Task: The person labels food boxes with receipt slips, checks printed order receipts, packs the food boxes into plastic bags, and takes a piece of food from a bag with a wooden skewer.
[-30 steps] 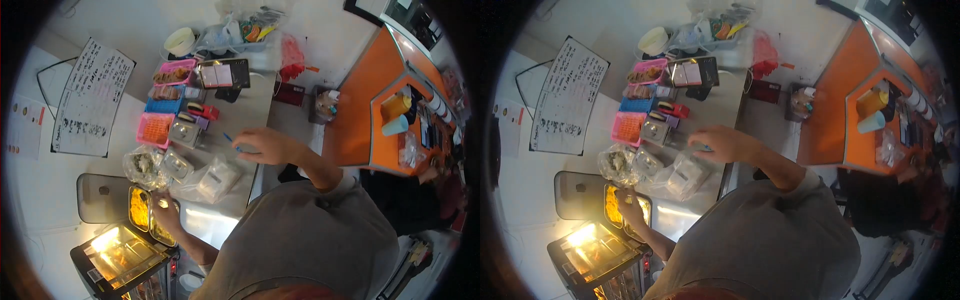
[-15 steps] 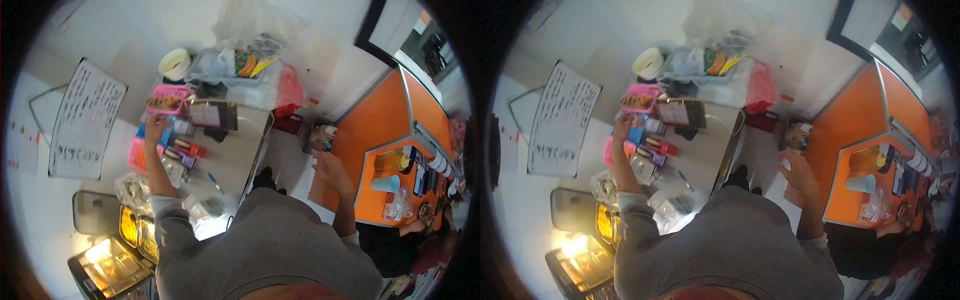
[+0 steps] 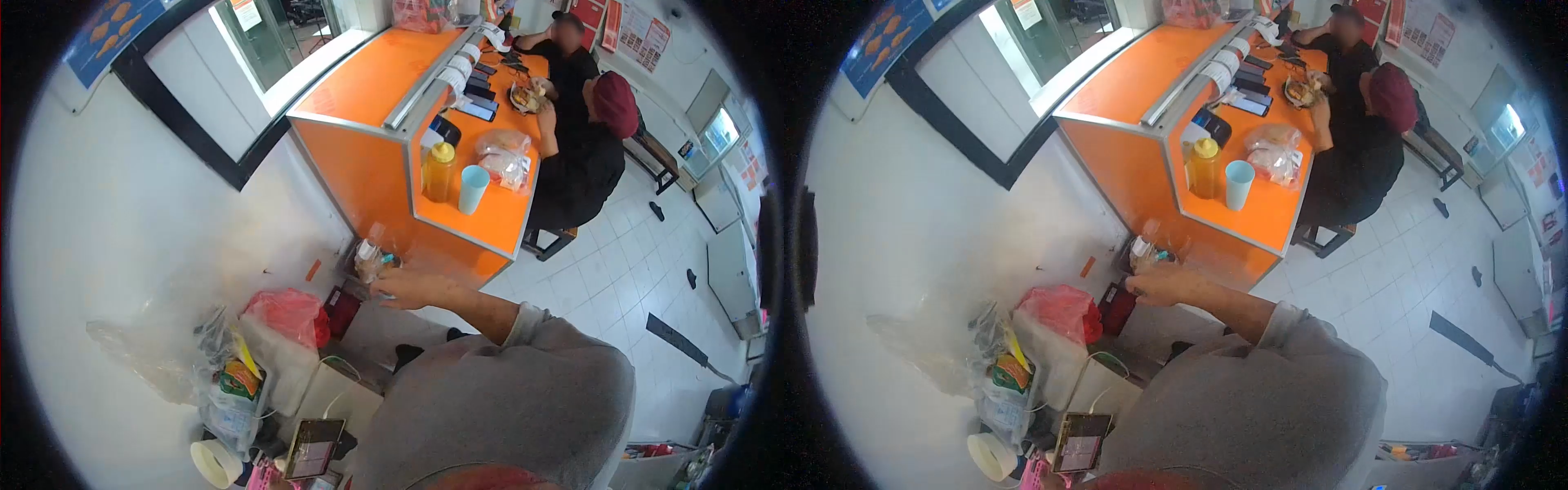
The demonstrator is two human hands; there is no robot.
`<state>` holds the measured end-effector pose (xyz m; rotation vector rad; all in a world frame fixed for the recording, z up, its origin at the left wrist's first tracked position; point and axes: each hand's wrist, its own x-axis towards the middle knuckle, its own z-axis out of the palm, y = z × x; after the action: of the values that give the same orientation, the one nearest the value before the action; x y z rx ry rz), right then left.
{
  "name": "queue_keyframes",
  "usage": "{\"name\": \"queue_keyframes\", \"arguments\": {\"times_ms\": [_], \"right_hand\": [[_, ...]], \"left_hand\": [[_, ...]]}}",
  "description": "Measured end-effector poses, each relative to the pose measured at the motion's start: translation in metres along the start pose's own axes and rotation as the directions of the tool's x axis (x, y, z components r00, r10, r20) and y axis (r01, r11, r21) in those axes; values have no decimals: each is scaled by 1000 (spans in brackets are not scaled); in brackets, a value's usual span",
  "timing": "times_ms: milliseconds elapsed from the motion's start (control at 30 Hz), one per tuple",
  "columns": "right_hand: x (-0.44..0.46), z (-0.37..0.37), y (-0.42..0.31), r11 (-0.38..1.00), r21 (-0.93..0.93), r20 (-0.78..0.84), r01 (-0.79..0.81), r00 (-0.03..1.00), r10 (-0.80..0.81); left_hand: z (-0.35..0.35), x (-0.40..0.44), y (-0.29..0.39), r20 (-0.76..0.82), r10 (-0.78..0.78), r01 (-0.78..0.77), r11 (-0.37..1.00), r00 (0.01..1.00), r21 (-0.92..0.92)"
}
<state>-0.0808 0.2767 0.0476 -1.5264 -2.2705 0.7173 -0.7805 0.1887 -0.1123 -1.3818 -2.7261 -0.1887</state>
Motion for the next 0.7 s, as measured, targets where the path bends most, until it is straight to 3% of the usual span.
{"name": "queue_keyframes", "arguments": {"times_ms": [200, 333, 367, 433, 533, 600, 633, 667, 700], "right_hand": [[-1, 23, -19, 988, 51, 189, -143, 973, 131], [-4, 39, 1, 990, -8, 175, -142, 974, 141], [-4, 34, 0, 998, -41, 79, -41, 996, 44], [2, 20, -16, 992, 19, 148, -125, 982, 121], [3, 31, -4, 995, -91, 111, -33, 993, 43], [7, 35, 5, 996, -56, 138, 62, 989, -54], [10, 35, 1, 997, -35, 165, 72, 984, -66], [10, 30, -9, 997, -15, 186, 70, 980, -66], [11, 29, -14, 998, 4, 197, 65, 978, -65]], "left_hand": [[-4, -17, -29, -1, -56, 55, 994, 998, -90], [-5, -39, -76, -110, -99, 72, 972, 989, -224], [-6, -46, -86, -154, -127, 84, 962, 980, -258], [-8, -66, -100, -240, -227, 143, 936, 944, -323], [-12, -90, -110, -367, -413, 228, 862, 834, -453], [-11, -90, -117, -335, -559, 223, 706, 758, -673], [11, -82, -154, -114, -659, 84, 262, 743, -961], [44, -72, -207, -370, -595, 282, 727, 713, -626], [28, -79, -192, -374, -672, 257, 645, 639, -719]]}}
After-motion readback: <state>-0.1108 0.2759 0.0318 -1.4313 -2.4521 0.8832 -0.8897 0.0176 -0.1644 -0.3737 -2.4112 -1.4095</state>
